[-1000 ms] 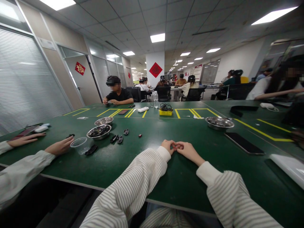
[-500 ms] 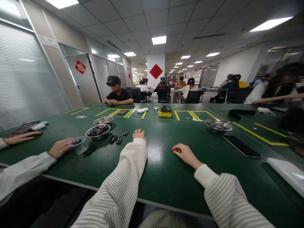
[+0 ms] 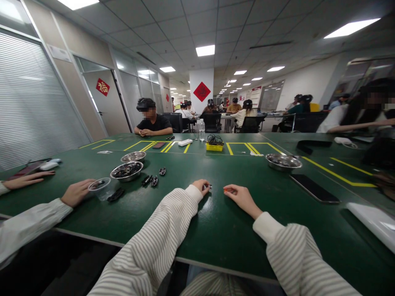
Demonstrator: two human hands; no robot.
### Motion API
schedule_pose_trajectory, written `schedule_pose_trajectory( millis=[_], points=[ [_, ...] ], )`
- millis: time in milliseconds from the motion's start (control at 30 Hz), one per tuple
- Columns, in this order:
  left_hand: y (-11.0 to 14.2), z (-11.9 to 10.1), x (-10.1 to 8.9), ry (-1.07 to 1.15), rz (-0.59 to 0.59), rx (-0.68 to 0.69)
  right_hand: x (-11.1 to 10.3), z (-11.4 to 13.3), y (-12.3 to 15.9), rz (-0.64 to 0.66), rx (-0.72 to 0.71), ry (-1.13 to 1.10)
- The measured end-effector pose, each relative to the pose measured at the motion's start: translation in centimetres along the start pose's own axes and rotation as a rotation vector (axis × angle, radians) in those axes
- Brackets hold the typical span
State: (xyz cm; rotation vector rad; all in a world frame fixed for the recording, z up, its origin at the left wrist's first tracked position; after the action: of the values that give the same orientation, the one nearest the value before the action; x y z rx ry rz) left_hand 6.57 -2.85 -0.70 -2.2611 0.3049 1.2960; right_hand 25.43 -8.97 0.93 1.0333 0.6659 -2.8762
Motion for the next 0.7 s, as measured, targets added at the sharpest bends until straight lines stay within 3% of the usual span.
schedule_pose_trajectory(
  millis=[100, 200, 467, 700],
  points=[
    [0.9, -2.7, 0.8, 0.095, 0.002, 0.078, 0.1, -0.4, -0.1, -0.028, 0.018, -0.078],
    [1.5, -4.0, 0.9, 0.126, 0.001, 0.100, 0.2, -0.5, -0.1, -0.017, 0.019, -0.116],
    [1.7, -4.1, 0.7, 0.154, -0.027, 0.146, -0.2, 0.5, 0.2, -0.006, -0.031, -0.087],
    [1.8, -4.1, 0.7, 0.153, -0.046, 0.156, 0.5, -0.2, 0.0, -0.004, 0.034, -0.261]
  ],
)
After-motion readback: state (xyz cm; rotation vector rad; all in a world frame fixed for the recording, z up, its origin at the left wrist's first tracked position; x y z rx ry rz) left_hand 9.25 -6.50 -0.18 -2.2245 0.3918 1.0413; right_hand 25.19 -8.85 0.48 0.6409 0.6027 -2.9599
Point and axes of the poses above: each hand's wrist, its own y-axis away from the middle knuckle, its own x-axis out of the palm, z = x × y, the point moved 1 cm from there along -y, towards the middle knuckle, and after that the axes turned 1 degree about y, right-handed, at the moved point
